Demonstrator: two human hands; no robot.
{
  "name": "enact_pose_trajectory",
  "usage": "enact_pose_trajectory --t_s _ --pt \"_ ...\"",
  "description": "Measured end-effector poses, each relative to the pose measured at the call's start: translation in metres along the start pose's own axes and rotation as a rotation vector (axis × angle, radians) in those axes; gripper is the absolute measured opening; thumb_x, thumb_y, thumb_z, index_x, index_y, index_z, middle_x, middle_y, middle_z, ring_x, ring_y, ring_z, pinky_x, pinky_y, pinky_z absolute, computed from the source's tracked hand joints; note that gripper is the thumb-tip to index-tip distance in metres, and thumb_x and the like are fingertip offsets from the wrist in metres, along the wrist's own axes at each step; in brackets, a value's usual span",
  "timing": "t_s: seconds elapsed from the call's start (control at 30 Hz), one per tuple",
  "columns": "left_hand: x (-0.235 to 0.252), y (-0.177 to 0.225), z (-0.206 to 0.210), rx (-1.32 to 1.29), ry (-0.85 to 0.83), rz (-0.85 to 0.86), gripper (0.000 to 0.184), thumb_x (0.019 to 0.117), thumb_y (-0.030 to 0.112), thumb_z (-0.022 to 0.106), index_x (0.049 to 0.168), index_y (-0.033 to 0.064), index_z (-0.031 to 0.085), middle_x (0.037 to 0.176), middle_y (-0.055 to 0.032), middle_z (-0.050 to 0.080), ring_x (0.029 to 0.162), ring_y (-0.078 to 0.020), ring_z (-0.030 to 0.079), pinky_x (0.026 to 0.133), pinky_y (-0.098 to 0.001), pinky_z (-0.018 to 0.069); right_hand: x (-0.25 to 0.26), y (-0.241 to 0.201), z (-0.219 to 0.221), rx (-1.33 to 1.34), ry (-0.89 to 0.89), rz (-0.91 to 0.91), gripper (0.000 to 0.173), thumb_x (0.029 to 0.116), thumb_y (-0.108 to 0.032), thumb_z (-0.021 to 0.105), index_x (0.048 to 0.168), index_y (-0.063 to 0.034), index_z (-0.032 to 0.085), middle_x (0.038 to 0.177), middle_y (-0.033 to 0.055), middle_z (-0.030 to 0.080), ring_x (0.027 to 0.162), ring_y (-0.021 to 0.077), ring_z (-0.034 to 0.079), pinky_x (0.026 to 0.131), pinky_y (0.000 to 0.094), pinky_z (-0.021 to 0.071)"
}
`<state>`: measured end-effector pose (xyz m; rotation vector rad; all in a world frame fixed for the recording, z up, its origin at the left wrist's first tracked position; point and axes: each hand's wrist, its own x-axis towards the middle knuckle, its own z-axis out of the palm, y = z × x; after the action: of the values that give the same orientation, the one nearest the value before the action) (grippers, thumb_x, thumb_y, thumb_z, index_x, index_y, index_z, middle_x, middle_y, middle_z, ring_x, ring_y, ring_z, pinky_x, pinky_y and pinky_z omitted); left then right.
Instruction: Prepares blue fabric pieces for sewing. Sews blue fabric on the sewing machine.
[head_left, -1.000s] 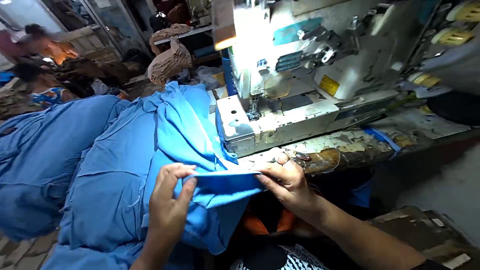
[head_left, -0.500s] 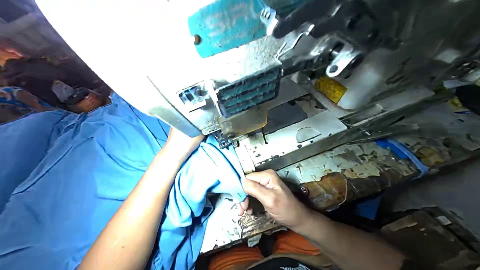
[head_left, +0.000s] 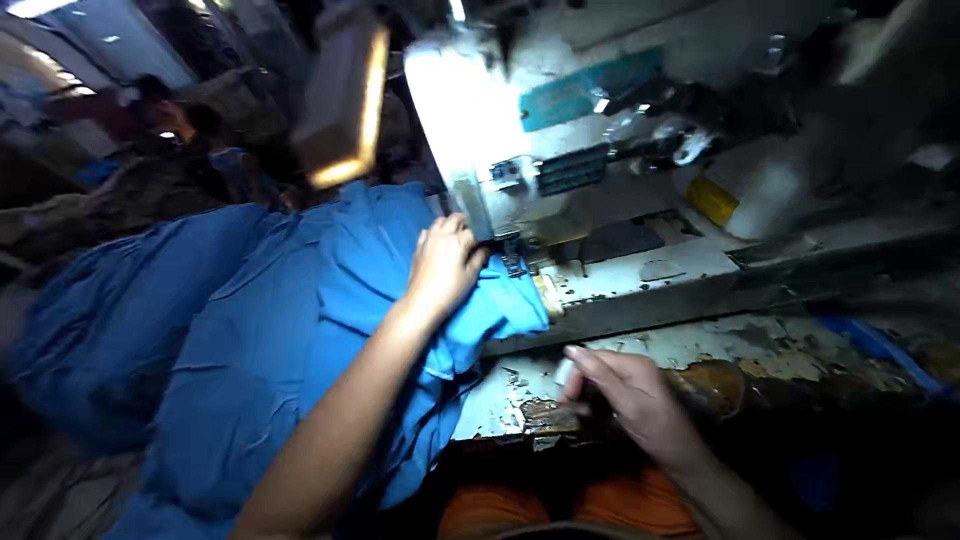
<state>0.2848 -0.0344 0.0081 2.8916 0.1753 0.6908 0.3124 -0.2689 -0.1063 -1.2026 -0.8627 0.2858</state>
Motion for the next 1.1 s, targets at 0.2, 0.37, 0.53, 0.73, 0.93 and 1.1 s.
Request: enact_pose_trajectory --t_s 0.2,0.37,0.53,0.73,0.93,1.1 --pt "-0.068 0.009 0.01 -0.243 0.134 0.279 0.024 0.0918 0.005 0.061 0.107 0.0098 0.079 0.116 -0.0073 0.072 0.119 -0.0224 0.062 0.105 -0.0428 0.0479 0.008 0.011 -0.004 -0.123 0.274 -0.402 0.013 0.1032 -0.023 0.061 0.11 -0.0214 0.072 0.105 -0.0112 0.073 0.081 -0.0006 0.068 0.073 0.0166 0.0586" --pt "-0.062 0.008 0.041 -0.309 0.314 0.199 0.023 0.0943 0.009 0.058 0.101 0.012 0.08 0.107 -0.003 0.075 0.107 -0.0159 0.066 0.093 -0.0372 0.0507 0.053 0.014 0.0 -0.664 0.462 -0.641 0.015 0.1001 -0.012 0.061 0.103 0.0007 0.069 0.099 0.0121 0.074 0.101 0.0077 0.067 0.092 0.0168 0.0502" --pt "-0.062 0.01 0.043 -0.341 0.351 0.168 0.023 0.0943 0.011 0.059 0.098 0.0142 0.081 0.104 -0.0005 0.076 0.105 -0.0136 0.067 0.093 -0.0353 0.0495 0.052 0.033 -0.01 -0.838 0.522 -0.754 0.017 0.1006 -0.011 0.055 0.093 -0.0024 0.068 0.091 0.0124 0.076 0.097 0.0091 0.072 0.088 0.0148 0.0506" --pt "-0.06 0.01 0.044 -0.358 0.358 0.163 0.023 0.0937 0.01 0.059 0.097 0.0143 0.082 0.103 -0.0003 0.076 0.104 -0.0141 0.067 0.092 -0.0348 0.0483 0.053 0.034 -0.01 -0.836 0.551 -0.772 0.018 0.0998 -0.01 0.055 0.091 -0.0013 0.068 0.087 0.0136 0.075 0.095 0.0094 0.071 0.088 0.0147 0.05" --pt "-0.059 0.011 0.038 -0.416 0.272 0.128 0.02 0.0955 0.014 0.062 0.098 0.0144 0.081 0.105 0.0004 0.075 0.107 -0.0137 0.066 0.097 -0.0386 0.0461 0.054 0.018 -0.002 -0.663 0.391 -0.696 0.017 0.0987 -0.007 0.057 0.104 0.0063 0.067 0.1 0.018 0.073 0.099 0.0101 0.069 0.091 0.0184 0.0518" --pt "-0.058 0.016 0.025 -0.467 0.328 0.138 0.014 0.0943 0.011 0.063 0.094 0.0093 0.077 0.096 -0.0015 0.073 0.101 -0.0123 0.065 0.101 -0.0385 0.0438 0.058 -0.003 0.019 -0.595 0.193 -0.444 0.035 0.0914 -0.005 0.051 0.121 0.004 0.069 0.117 0.0131 0.073 0.109 0.0149 0.067 0.097 0.0307 0.0509"
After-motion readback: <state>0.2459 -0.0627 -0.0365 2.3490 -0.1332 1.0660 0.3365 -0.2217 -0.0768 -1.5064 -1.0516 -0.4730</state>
